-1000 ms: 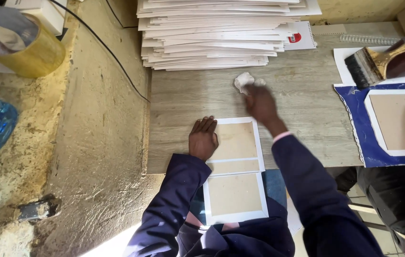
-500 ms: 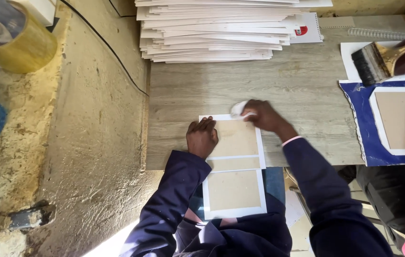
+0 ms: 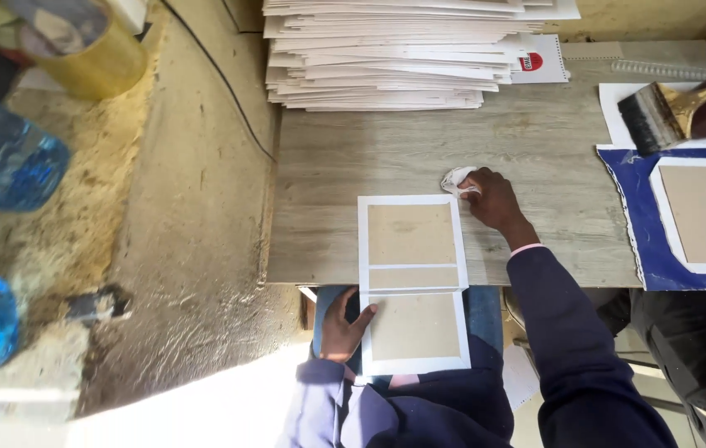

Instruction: Assembling paper folders by applying adhesive with a cloth and folding them into shape.

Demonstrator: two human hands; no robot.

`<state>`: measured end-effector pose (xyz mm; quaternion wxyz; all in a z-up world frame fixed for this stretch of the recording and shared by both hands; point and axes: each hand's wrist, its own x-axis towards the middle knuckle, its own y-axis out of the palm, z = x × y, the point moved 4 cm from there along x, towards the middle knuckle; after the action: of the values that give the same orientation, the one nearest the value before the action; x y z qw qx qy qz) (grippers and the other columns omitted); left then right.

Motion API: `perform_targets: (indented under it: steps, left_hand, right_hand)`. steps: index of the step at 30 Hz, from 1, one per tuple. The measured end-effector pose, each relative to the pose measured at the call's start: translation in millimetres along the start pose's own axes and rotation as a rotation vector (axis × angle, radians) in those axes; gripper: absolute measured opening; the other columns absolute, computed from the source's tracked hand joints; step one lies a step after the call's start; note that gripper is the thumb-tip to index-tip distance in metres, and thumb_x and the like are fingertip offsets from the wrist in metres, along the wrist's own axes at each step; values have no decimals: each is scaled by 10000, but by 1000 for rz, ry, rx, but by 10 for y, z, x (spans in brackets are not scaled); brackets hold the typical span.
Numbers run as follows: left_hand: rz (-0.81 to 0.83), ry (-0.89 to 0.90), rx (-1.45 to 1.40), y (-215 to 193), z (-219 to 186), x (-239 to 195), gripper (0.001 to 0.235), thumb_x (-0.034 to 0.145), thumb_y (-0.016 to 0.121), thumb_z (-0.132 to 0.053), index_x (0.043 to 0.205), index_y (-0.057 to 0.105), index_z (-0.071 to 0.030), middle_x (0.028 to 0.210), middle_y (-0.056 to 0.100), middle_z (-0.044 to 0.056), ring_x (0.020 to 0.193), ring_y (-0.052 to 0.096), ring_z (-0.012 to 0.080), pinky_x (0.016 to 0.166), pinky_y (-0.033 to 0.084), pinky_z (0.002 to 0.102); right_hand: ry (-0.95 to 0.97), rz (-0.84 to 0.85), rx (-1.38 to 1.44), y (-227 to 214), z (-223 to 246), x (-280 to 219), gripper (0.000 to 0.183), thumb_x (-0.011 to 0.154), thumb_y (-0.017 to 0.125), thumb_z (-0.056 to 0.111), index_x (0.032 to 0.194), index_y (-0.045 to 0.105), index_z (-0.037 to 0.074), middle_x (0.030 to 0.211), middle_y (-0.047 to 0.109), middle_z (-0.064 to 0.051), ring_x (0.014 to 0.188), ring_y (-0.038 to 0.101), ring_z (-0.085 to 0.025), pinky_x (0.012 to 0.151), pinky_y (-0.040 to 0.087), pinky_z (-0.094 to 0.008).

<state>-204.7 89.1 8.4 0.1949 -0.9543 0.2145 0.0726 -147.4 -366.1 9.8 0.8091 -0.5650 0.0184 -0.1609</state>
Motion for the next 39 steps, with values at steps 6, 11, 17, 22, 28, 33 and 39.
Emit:
perform_targets:
  steps: [6, 11, 17, 22, 28, 33, 39]
  left_hand:
    - [114, -1, -316, 347, 422, 363, 398, 922, 939, -363, 731, 698, -110, 612, 625, -15, 663, 553, 80, 633, 428, 251]
    - [155, -13, -419, 380, -109, 453, 317, 1031, 798, -309, 758, 770, -148, 652, 681, -65, 645, 546, 40, 628, 441, 207]
    - [42, 319, -290, -534, -1644, 312, 198, 1025, 750, -145, 831, 782, -119, 616, 597, -61, 602, 489, 68, 577, 411, 200]
    - [-246, 788, 368, -1195, -3196, -244, 205, 1054, 692, -274, 1095, 801, -105, 565, 601, 204, 512, 589, 402, 496, 444, 427]
    - [-467, 1184, 1067, -384, -2985, 136, 492, 964, 619, -141, 1384, 739, -367, 723, 706, 34, 606, 702, 299, 624, 585, 450]
    - [38, 931, 1071, 440, -1382, 792, 668, 883, 812, -445, 1514, 623, -336, 922, 733, 80, 829, 756, 320, 916, 554, 500]
    - [-237, 766, 763, 222, -965, 1348, 509, 1067, 663, -405, 1520, 653, -174, 1500, 655, 162, 1408, 600, 386, 1238, 385, 560]
  right_hand:
    - [44, 7, 100, -96, 170, -216, 187, 1003, 770, 316, 1159, 755, 214, 1130, 715, -88, 1121, 708, -430, 1002, 558, -568]
    - [56, 2, 326, -191, 283, -565, 220, 968, 797, 291, 1146, 754, 169, 1130, 712, -152, 1144, 680, -478, 1000, 543, -588]
    - [85, 38, 730, -468, 395, -840, 244, 945, 830, 126, 1178, 796, 61, 1156, 731, -174, 1140, 667, -291, 1076, 491, -463]
    - [32, -5, 821, -416, 391, -850, 272, 920, 845, 50, 1182, 792, 2, 1145, 723, -228, 1149, 667, -296, 1094, 485, -464]
    - [98, -163, 1086, -127, -58, -928, 280, 968, 816, 26, 1245, 774, 24, 1160, 757, -96, 1114, 639, -125, 1005, 548, -372]
    - [236, -660, 2109, -636, 103, -1420, 164, 1027, 734, 171, 1188, 769, 175, 1271, 802, -32, 1102, 753, -190, 1035, 592, -372]
    - [287, -413, 1293, -361, 111, -1629, 295, 1025, 763, 136, 1312, 714, 86, 1194, 750, -83, 1083, 679, -148, 1025, 554, -370]
